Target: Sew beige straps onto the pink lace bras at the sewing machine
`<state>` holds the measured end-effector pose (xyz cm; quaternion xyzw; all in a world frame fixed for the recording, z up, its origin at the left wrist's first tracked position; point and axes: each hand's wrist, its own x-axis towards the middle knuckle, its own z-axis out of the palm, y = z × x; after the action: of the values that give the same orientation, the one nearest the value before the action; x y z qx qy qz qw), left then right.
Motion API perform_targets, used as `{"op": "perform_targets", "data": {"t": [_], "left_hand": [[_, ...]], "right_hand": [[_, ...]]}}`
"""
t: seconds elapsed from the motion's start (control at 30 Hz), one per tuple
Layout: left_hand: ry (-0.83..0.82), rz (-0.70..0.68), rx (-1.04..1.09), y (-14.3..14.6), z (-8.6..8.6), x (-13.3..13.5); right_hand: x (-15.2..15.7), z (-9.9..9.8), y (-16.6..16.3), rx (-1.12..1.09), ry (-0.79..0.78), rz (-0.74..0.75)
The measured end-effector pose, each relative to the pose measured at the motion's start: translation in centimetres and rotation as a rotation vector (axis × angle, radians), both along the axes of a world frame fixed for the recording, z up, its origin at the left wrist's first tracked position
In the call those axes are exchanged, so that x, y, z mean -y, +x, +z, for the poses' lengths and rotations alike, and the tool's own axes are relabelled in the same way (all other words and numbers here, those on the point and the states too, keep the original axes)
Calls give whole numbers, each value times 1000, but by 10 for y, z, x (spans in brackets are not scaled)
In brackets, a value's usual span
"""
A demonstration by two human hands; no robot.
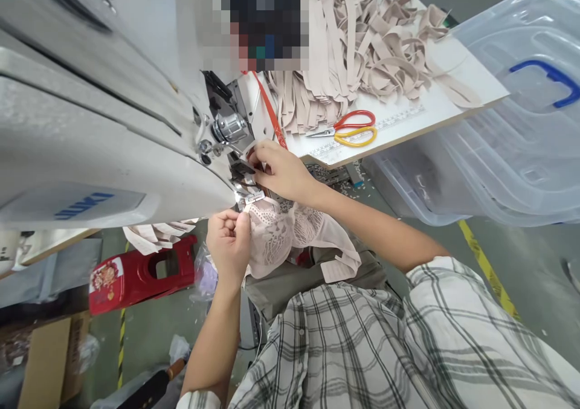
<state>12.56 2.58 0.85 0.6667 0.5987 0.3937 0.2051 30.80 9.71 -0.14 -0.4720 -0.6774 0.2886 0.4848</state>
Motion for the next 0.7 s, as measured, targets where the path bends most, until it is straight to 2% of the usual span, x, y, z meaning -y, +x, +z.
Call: {"op": "perform_targets", "data": {"t": [0.17, 0.33, 0.43, 0.5, 0.57, 0.7], "left_hand": [[10, -15, -86, -6, 0, -1], [-35, -34, -56, -9, 1, -2], [-81, -22, -30, -6, 7, 3], [-168, -37, 7, -2, 15, 14], [-284, -88, 46, 3, 23, 31], [-469, -329, 124, 18, 35, 67]], "right_hand": [[2, 1, 1, -43, -3, -3], [5, -1, -1, -72, -20, -6], [15, 1, -3, -69, 4, -57], [29, 2, -4, -106, 7, -120], [48, 4, -2, -189, -83, -103], [94, 16, 10, -332, -344, 127]]}}
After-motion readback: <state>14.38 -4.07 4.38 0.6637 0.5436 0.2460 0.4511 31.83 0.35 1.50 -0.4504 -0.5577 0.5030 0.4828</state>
